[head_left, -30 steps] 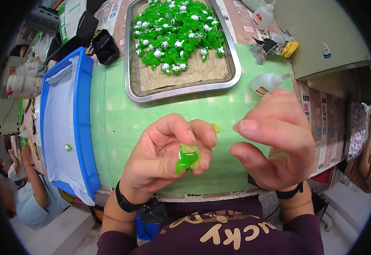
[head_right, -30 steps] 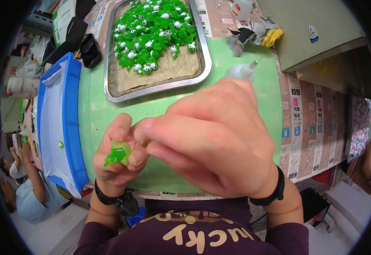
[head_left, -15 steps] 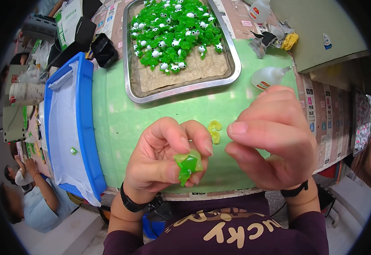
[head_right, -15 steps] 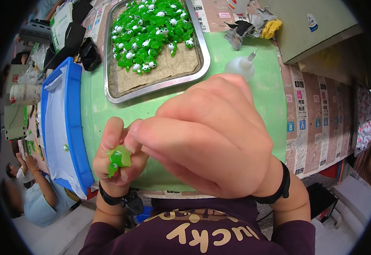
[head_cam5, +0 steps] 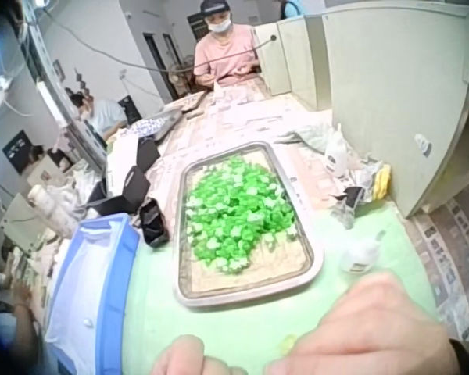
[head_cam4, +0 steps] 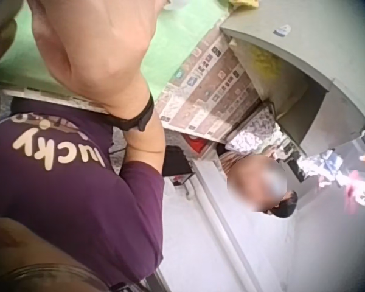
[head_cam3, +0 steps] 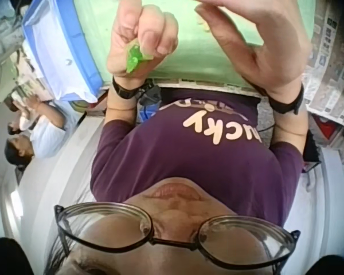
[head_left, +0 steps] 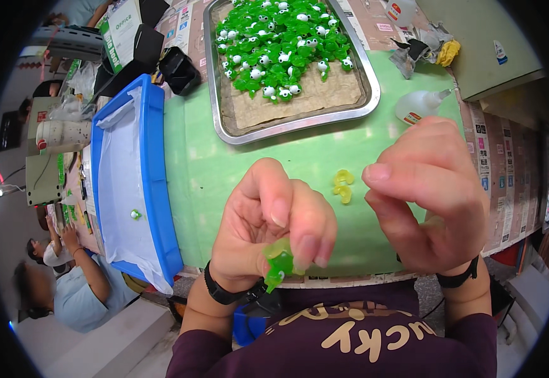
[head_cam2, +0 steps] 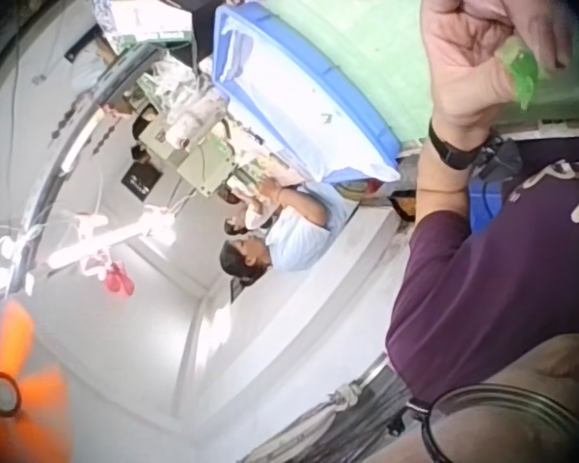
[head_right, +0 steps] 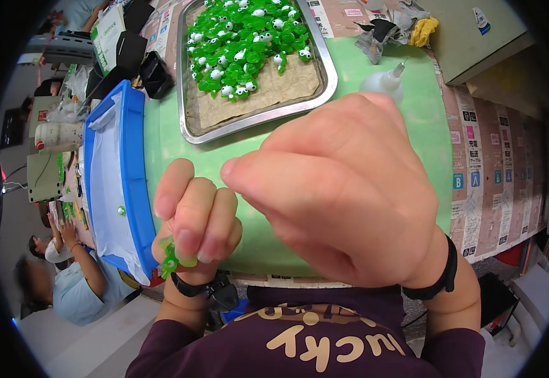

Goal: The person assembles small green and white plastic figures by applying glue from a squeeze bottle to yellow plastic pieces and attaching them to green bodies. The person repeatedly picks up parts, applies glue, and joins them, placing completed figures onto a metal tray.

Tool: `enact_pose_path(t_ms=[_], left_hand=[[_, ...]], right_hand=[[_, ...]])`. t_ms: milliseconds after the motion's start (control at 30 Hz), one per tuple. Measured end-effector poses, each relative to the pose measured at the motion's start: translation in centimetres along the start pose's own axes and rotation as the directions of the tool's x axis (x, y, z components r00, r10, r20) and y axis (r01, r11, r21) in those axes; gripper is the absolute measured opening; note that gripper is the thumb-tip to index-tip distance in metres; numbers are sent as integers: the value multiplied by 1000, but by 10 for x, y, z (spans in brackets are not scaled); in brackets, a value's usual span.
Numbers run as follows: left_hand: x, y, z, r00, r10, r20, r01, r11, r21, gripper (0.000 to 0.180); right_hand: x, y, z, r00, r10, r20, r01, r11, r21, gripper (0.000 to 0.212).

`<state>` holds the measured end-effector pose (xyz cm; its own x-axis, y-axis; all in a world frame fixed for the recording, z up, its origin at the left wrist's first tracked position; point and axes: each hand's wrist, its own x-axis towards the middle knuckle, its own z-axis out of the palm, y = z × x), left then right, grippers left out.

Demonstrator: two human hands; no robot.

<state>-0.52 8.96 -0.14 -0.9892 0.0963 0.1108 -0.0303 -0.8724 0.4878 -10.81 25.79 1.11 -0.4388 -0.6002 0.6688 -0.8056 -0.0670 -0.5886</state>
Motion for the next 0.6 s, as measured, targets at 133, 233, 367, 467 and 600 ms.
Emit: enact_pose_path(t_ms=[133,233,367,467,600], left_hand=[[-1,0,0,999,3,-33,-3,1000,11,33],[-1,-3,-4,1000,-3,-22,4,1000,29,36],[1,-4,-11,994,-109,0,109,994,24,42],[-1,-3,-12,977,-213,-1,213,976,-48,46],[-1,-5,-12,972,-233,3,233,971,-46,46]], right_hand=[[-2,1,2,1000,-5,-30,4,1000,-3,38],[-1,-1,2,1000,12,7,-12,998,64,37],[8,-8,-2,981,87,174,-122,972,201,35],[9,-8,1,966,133,222,-185,955,232,40],[7,-9,2,951,166,261,-232,941,247,44]])
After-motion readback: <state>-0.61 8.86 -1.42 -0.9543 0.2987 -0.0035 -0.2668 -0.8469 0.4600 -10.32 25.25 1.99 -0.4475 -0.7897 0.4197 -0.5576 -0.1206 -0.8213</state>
